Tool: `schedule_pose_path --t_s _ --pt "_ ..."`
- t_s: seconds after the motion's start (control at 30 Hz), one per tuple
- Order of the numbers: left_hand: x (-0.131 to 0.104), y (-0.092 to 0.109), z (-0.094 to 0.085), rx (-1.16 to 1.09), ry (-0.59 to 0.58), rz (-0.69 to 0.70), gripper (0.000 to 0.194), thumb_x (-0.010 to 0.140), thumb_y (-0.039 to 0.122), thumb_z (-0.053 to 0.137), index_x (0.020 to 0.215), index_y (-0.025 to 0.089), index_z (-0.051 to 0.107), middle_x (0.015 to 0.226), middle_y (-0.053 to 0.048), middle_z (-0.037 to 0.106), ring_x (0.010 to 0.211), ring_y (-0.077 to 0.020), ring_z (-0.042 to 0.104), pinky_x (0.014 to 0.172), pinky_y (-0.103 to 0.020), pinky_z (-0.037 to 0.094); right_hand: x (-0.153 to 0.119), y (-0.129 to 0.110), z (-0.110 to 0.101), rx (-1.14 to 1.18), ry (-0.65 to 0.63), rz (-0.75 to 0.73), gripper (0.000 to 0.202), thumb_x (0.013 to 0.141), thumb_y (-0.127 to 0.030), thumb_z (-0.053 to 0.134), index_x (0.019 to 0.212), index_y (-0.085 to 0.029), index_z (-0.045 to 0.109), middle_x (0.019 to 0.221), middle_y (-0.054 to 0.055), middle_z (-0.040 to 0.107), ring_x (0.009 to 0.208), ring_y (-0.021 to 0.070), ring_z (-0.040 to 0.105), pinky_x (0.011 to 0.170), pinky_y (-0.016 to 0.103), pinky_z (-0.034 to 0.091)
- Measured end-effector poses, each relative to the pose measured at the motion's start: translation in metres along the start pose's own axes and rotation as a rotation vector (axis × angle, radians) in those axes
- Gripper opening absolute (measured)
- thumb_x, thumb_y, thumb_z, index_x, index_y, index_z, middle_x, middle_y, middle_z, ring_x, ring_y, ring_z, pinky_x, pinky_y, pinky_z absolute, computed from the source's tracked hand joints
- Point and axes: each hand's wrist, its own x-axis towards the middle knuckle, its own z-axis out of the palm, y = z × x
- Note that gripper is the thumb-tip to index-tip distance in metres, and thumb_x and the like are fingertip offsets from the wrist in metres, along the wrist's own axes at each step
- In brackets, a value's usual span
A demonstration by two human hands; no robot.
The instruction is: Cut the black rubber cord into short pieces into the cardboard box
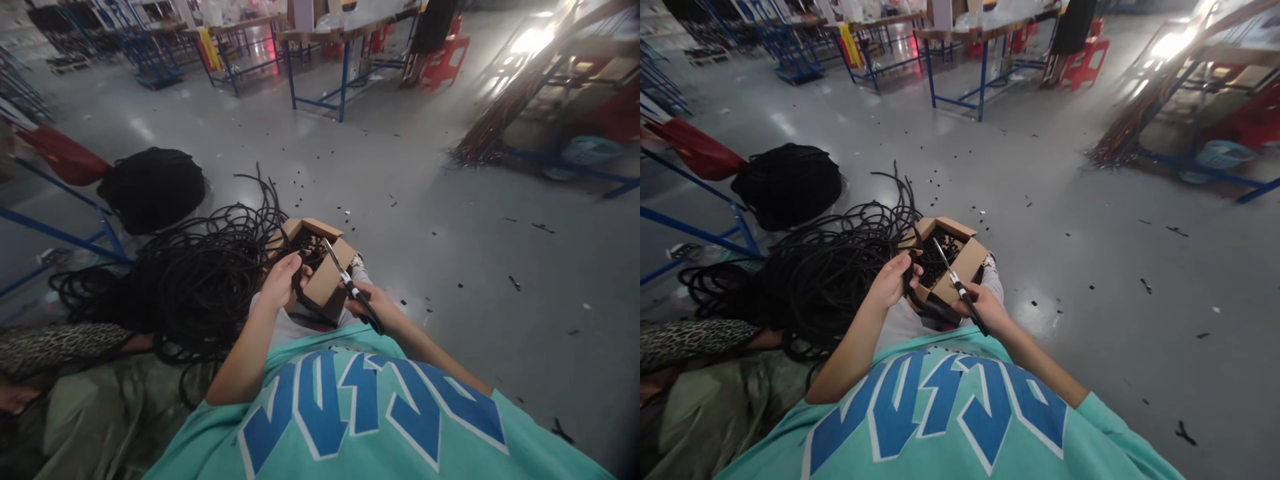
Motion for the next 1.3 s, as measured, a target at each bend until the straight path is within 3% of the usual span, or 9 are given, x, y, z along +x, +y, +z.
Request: schedule_pose_path --t_s 0.07,0.2,0.4,0.53,0.83,1.2,1.3 --pt "-0.006 0.000 0.008 -0.041 -0.014 0.036 0.038 0.067 0.034 0.063 0.097 0.014 0.050 0.060 0.002 0.055 0.039 -0.0049 0.044 0.041 -0.019 0.034 -0.001 0.000 -0.003 -0.029 -0.036 -0.048 0.057 0.058 -0.036 0.066 0.110 -0.016 0.053 0.067 0.000 0.053 0.060 0.0147 0.051 0.059 0.029 0.043" --pt "-0.016 0.001 0.021 -0.073 -0.024 0.036 0.033 0.059 0.024 0.067 0.085 0.015 0.049 0.071 0.000 0.058 0.050 -0.0065 0.051 0.048 -0.021 0.038 -0.006 -0.005 -0.006 -0.140 -0.108 -0.085 0.065 0.060 -0.038 0.064 0.120 -0.016 0.048 0.084 0.005 0.059 0.080 0.0212 0.056 0.077 0.034 0.044" --pt "-0.024 0.001 0.033 0.086 0.057 0.163 0.032 0.059 0.027 0.069 0.078 0.014 0.047 0.059 0.003 0.056 0.050 -0.0071 0.051 0.052 -0.021 0.041 -0.015 -0.015 -0.002 -0.265 -0.121 -0.110 0.062 0.062 -0.032 0.064 0.121 -0.021 0.048 0.111 0.008 0.058 0.101 0.0285 0.053 0.087 0.039 0.041" --pt "-0.030 0.000 0.038 0.146 0.037 0.181 0.028 0.060 0.026 0.068 0.073 0.015 0.046 0.054 0.003 0.056 0.050 -0.0084 0.052 0.052 -0.022 0.041 -0.017 -0.019 0.001 -0.319 -0.082 -0.094 0.061 0.062 -0.027 0.064 0.121 -0.021 0.049 0.120 0.008 0.054 0.106 0.0296 0.051 0.089 0.040 0.040" --pt "-0.036 0.004 0.040 0.248 0.013 0.176 0.022 0.062 0.026 0.066 0.071 0.013 0.051 0.052 0.002 0.057 0.048 -0.0086 0.051 0.050 -0.022 0.040 -0.017 -0.026 0.001 -0.369 -0.057 -0.153 0.058 0.061 -0.022 0.062 0.118 -0.019 0.051 0.116 0.005 0.057 0.104 0.0270 0.052 0.091 0.044 0.038" --pt "-0.035 0.000 0.040 0.219 0.080 0.157 0.023 0.062 0.026 0.066 0.072 0.013 0.050 0.059 0.004 0.053 0.043 -0.0028 0.044 0.043 -0.017 0.034 -0.017 -0.019 0.003 -0.341 0.016 -0.178 0.047 0.058 -0.017 0.056 0.104 -0.015 0.061 0.095 0.004 0.066 0.089 0.0235 0.059 0.081 0.035 0.044" --pt "-0.032 0.003 0.035 0.145 0.026 0.153 0.035 0.060 0.027 0.068 0.087 0.016 0.050 0.061 0.005 0.052 0.040 -0.0014 0.039 0.038 -0.015 0.029 -0.019 -0.025 0.004 -0.335 -0.036 -0.182 0.041 0.058 -0.017 0.055 0.099 -0.017 0.063 0.090 0.002 0.066 0.085 0.0220 0.059 0.077 0.033 0.044"
